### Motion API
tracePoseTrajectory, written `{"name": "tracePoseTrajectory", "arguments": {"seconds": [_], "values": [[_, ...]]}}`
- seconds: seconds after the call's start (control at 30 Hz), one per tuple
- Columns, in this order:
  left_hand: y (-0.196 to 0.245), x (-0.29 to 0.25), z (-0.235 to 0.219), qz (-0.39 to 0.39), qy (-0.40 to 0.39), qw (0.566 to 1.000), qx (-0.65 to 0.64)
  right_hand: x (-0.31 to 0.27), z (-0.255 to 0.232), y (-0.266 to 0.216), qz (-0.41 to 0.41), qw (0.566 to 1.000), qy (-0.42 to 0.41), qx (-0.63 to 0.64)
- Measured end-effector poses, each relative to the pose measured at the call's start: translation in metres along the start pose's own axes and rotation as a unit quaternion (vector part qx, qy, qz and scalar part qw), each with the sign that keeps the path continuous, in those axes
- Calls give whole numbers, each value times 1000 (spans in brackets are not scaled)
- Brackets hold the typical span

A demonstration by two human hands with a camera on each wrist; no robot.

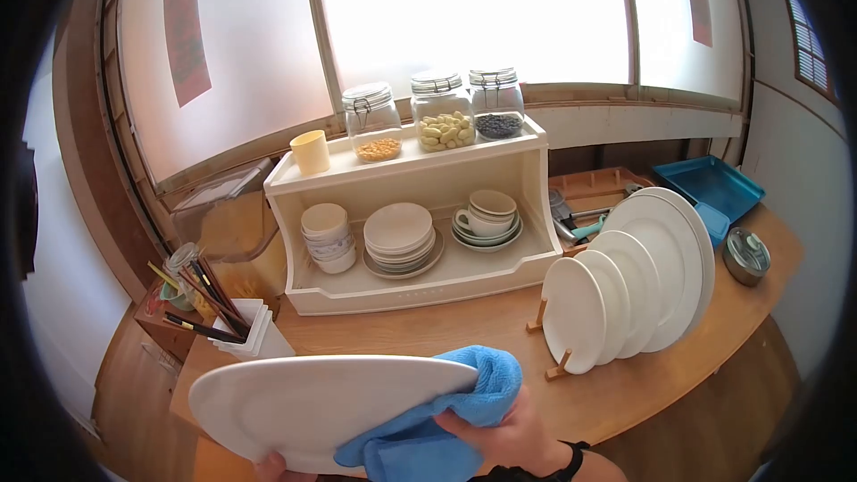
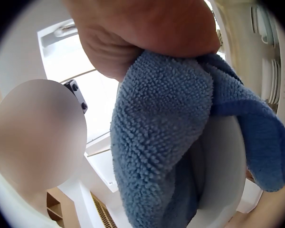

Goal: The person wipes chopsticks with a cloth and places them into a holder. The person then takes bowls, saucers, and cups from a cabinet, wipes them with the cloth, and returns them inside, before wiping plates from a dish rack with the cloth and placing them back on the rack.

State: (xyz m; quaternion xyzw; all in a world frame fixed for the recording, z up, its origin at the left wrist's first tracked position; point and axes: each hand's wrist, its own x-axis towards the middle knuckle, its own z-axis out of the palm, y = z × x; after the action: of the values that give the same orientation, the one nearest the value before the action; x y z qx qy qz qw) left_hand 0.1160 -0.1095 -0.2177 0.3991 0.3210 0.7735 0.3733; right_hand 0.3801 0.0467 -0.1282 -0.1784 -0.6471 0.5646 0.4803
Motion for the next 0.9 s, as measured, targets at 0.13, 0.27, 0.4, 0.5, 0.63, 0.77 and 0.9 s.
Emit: {"name": "tracePoseTrajectory", "arguments": {"seconds": [0.13, 0.27, 0.4, 0.5, 0.63, 0.77, 0.9], "values": [[15, 9, 24, -76, 60, 991, -93, -13, 4, 13, -8, 997, 78, 15], [4, 12, 38, -31, 108, 978, -176, -34, 4, 40, 5, 994, 96, 53], [3, 12, 62, -106, 72, 933, -336, -45, 13, 53, 65, 982, 118, 130], [-12, 10, 35, -109, 37, 956, -271, -50, 20, 59, 113, 966, 135, 188], [-32, 0, -17, -104, -7, 979, -177, -50, 16, 57, 158, 946, 141, 247], [-34, 6, -24, -92, -47, 988, -111, -41, -15, 32, 182, 961, 158, 137], [7, 27, 24, -132, 19, 984, -119, -50, -5, 40, 187, 967, 138, 109]]}}
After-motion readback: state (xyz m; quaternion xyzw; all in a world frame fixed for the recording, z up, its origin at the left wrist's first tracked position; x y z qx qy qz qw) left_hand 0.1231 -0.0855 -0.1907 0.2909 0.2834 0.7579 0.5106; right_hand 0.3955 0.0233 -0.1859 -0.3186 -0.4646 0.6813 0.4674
